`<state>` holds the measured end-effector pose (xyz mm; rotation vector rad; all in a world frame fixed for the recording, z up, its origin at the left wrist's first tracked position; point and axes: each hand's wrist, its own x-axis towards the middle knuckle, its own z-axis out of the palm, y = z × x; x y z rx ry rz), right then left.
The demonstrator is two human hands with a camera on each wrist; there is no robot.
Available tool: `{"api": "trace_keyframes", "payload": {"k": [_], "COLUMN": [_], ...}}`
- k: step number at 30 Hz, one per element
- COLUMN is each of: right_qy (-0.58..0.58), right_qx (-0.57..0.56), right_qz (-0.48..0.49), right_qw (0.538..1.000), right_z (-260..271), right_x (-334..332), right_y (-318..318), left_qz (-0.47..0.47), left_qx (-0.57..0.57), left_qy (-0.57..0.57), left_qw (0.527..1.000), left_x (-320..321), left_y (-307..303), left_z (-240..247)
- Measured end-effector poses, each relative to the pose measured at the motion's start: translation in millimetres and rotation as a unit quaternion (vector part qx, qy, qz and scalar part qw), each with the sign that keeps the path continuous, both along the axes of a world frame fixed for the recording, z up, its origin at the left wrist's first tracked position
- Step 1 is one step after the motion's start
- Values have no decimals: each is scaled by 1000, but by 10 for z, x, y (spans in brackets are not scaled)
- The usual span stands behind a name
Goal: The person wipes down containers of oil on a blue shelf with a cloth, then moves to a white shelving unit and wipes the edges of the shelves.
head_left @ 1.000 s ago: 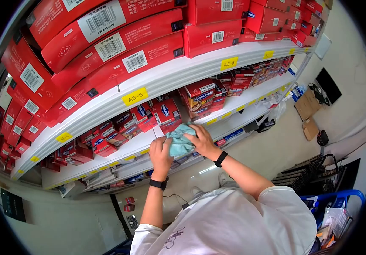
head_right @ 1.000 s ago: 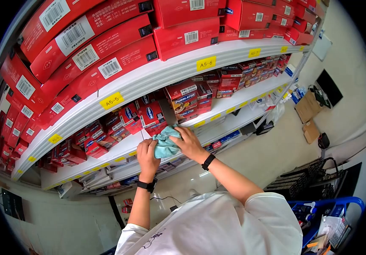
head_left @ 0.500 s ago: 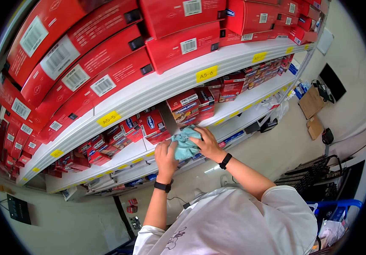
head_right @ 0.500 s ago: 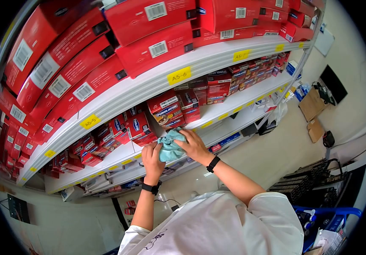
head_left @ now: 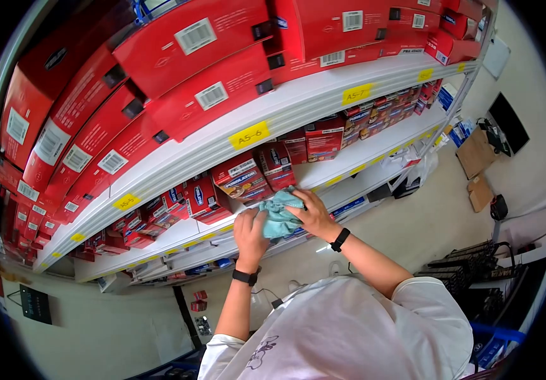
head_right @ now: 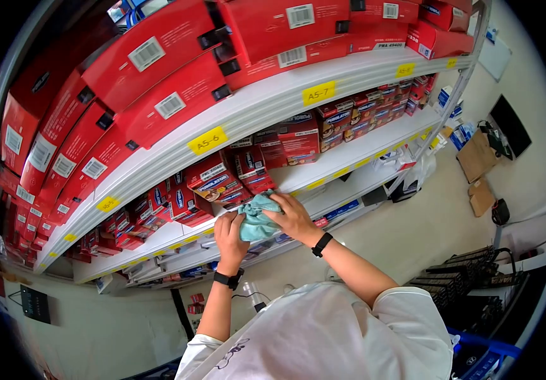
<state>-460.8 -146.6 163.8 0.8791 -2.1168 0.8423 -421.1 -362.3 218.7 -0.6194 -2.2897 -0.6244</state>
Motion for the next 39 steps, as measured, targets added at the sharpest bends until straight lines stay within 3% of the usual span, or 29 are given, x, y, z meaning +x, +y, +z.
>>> {"api": "trace_keyframes", "payload": {"k": [19, 39], "right_qy": [4, -3], "right_qx": [-36, -46], "right_qz": [2, -90], "right_qw": [999, 995], "right_z": [109, 131], "right_x": [-190, -315], "right_y": [1065, 2241], "left_qz": [-13, -72], "left_qx": [-22, -14], "left_qy": [1, -7], "left_qw": [1000, 997], "left_x": [-254, -633], "left_y": [1057, 2282], "left_z": [-38, -20]}}
